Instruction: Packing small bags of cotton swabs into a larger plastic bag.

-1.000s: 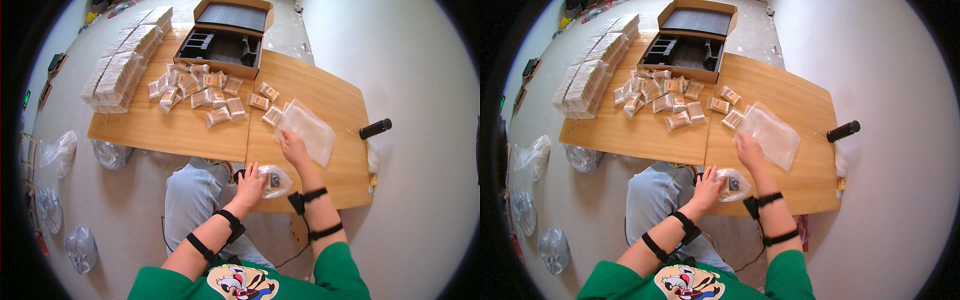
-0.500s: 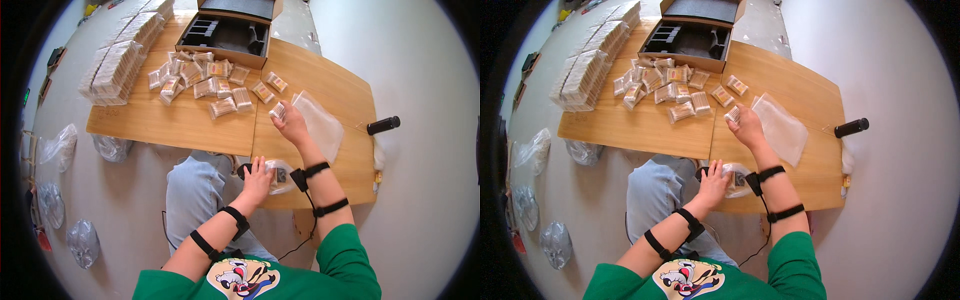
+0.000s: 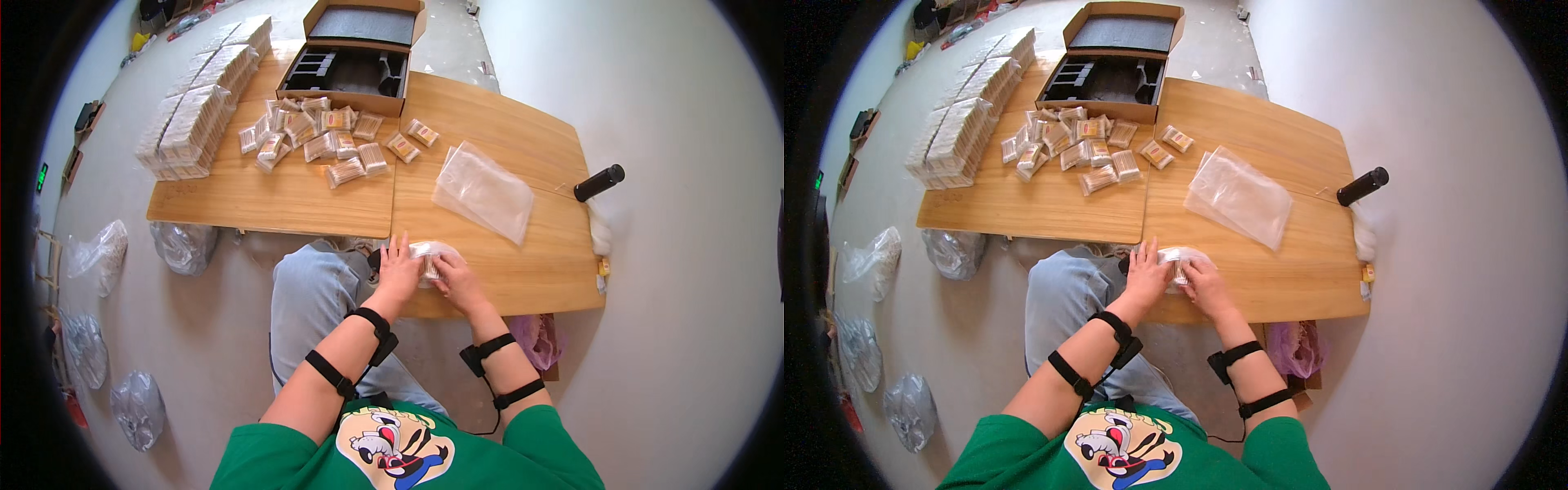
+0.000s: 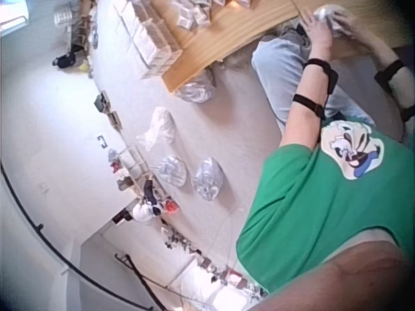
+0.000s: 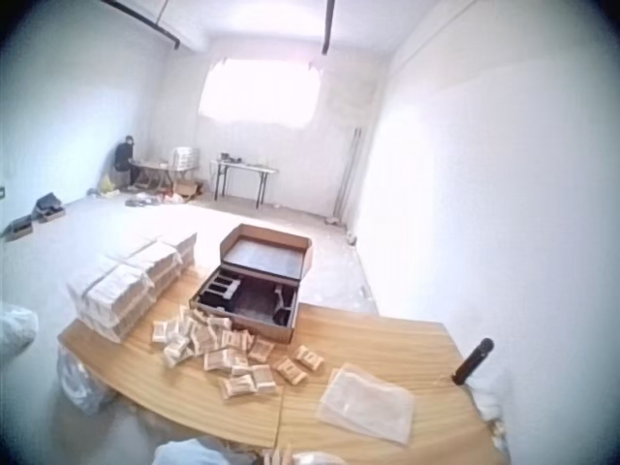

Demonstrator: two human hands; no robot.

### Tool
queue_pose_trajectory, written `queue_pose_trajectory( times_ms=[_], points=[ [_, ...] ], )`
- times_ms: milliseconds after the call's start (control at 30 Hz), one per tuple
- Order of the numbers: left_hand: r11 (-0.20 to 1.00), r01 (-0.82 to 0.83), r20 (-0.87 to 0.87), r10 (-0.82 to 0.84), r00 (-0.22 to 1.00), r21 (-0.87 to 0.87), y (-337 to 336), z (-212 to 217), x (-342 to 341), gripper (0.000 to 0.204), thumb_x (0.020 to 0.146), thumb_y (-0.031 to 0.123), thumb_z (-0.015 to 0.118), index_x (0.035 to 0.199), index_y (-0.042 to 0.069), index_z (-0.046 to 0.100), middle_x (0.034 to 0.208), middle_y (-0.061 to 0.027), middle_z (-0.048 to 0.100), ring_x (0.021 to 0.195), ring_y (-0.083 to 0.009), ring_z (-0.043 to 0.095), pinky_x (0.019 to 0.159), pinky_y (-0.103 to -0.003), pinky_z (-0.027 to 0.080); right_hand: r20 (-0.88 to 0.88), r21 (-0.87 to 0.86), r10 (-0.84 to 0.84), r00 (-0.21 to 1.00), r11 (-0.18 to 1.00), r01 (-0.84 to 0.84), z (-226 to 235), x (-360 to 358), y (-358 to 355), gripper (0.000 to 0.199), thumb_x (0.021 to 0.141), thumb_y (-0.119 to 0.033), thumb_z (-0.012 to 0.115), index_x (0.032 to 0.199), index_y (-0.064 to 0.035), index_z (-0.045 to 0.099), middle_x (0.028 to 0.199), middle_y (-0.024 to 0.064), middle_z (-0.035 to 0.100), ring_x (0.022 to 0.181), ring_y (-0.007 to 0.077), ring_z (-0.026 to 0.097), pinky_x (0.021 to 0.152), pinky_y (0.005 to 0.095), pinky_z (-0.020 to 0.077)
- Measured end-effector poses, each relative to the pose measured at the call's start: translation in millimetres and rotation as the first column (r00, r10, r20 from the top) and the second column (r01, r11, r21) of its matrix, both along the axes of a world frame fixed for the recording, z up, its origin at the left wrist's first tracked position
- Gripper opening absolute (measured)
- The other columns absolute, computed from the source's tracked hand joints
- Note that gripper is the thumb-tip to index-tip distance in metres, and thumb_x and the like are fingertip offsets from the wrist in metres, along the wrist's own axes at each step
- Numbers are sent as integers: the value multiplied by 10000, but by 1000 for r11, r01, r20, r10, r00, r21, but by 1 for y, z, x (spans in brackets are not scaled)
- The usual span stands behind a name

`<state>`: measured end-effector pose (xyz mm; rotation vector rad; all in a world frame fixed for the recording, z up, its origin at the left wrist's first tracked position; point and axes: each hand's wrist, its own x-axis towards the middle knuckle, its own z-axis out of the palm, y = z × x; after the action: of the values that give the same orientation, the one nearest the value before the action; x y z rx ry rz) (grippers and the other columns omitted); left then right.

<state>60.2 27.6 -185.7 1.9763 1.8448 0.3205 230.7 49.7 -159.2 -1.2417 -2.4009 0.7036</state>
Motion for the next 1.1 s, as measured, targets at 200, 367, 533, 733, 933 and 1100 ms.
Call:
queue_pose_trajectory(
  times_ms=[200, 367, 533, 733, 933, 1100],
  points=[
    [932, 135, 251, -227, 941, 336, -15, 5, 25, 167, 772, 94, 567, 932, 48, 590, 1004, -130, 555, 959, -317, 560, 806, -394, 477, -31, 69, -62, 998, 996, 64, -7, 5, -4, 375, 750, -30, 667, 1119, -34, 606, 1174, 161, 564, 1096, 329, 546, 908, 370, 468],
    [942, 82, 141, -135, 981, 327, -10, -2, 25, 183, 772, 90, 580, 951, 58, 600, 1019, -128, 557, 953, -327, 561, 789, -402, 484, -274, -347, -362, 891, 901, 259, -7, 19, -1, 340, 751, -83, 690, 1081, -41, 621, 1080, 148, 605, 949, 306, 596, 803, 375, 494],
    [938, 161, 106, -202, 974, 306, 0, 3, 32, 199, 768, 93, 594, 965, 74, 613, 1013, -121, 563, 925, -324, 573, 754, -407, 498, -137, 143, -470, 872, 862, 487, -26, 26, 11, 278, 759, -146, 696, 1001, -29, 622, 867, 128, 631, 741, 279, 610, 666, 366, 495],
    [947, 228, -91, -212, 973, 225, 9, 2, 34, 221, 752, 113, 611, 970, 80, 625, 977, -107, 579, 903, -296, 592, 714, -397, 514, -139, -210, -541, 830, 835, 509, -25, 23, 10, 177, 762, -101, 631, 917, -26, 591, 670, 87, 593, 600, 227, 586, 581, 347, 483],
    [929, 279, -180, -239, 954, 245, 15, -6, 50, 170, 783, 123, 557, 897, 41, 651, 995, -99, 599, 949, -288, 582, 688, -366, 522, -293, -573, -649, 702, 707, 414, 2, 18, 10, 89, 771, -40, 576, 858, -24, 575, 653, 34, 567, 505, 113, 533, 452, 255, 434],
    [924, 264, 7, -276, 961, 276, 12, -14, 44, 314, 787, 145, 576, 1089, 66, 606, 1095, -103, 583, 1004, -303, 573, 872, -411, 453, -247, -601, -639, 728, 691, 403, 8, 37, 33, 129, 780, -81, 610, 884, -9, 586, 695, 39, 573, 564, 114, 555, 495, 259, 459]
  ],
)
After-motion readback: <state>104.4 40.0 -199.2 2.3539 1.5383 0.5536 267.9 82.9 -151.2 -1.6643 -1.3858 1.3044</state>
